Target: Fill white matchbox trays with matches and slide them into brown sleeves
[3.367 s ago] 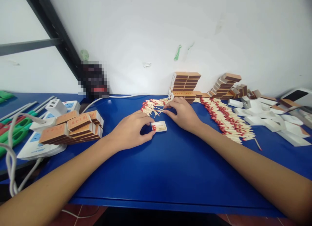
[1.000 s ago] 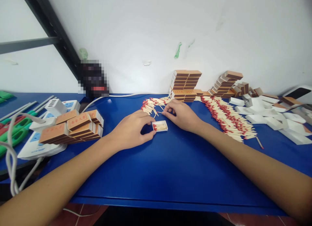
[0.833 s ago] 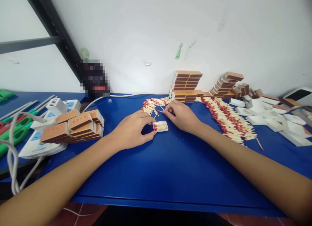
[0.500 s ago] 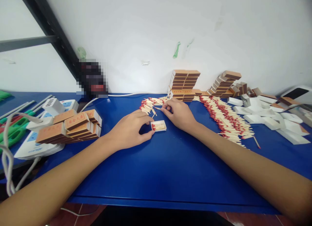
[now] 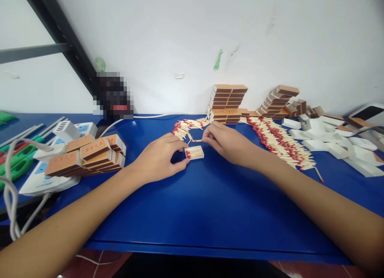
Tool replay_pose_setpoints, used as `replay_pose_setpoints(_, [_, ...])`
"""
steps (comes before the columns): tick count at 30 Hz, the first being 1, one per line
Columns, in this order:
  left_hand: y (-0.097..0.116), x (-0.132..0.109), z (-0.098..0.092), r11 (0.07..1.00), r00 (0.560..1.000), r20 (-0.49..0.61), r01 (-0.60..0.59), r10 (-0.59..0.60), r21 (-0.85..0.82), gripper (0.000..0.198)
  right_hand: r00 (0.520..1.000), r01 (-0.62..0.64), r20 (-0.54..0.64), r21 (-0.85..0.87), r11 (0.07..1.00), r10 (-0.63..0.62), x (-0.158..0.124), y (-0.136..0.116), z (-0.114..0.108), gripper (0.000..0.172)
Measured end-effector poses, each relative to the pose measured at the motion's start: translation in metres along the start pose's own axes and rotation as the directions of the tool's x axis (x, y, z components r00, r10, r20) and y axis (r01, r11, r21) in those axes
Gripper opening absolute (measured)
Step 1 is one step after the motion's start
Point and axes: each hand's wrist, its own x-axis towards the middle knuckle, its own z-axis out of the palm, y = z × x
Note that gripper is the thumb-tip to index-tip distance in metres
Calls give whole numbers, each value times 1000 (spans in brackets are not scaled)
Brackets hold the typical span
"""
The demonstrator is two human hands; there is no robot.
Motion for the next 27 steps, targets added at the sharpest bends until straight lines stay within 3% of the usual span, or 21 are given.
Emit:
replay_pose_setpoints(4, [0, 0, 0, 1000, 1000, 0, 5, -5, 0, 21, 996, 67, 64, 26, 997, -69, -11, -22, -6, 15])
replay_pose_setpoints(10, [0, 0, -1, 1000, 1000, 12, 8, -7, -21, 19, 996, 64, 45, 185, 981, -74, -9, -34, 10, 13])
replay_pose_setpoints(14, [1, 0, -2, 1000, 1000, 19, 7, -7, -26, 20, 996, 20, -89, 291, 956, 6, 3, -24, 17, 20])
replay_pose_setpoints(16, [2, 0, -2, 999, 1000, 24, 2, -2, -34, 21, 991, 63, -130, 268, 961, -29, 9, -16, 20, 22])
replay_pose_setpoints(20, [3, -1, -2, 1000, 999, 46, -6, 7, -30, 18, 985, 171, -30, 238, 956, -169, 14, -2, 26, 29])
replay_pose_setpoints(27, [2, 0, -2, 999, 998, 66, 4, -2, -33, 23, 990, 143, -28, 158, 977, -141, 11, 8, 21, 27])
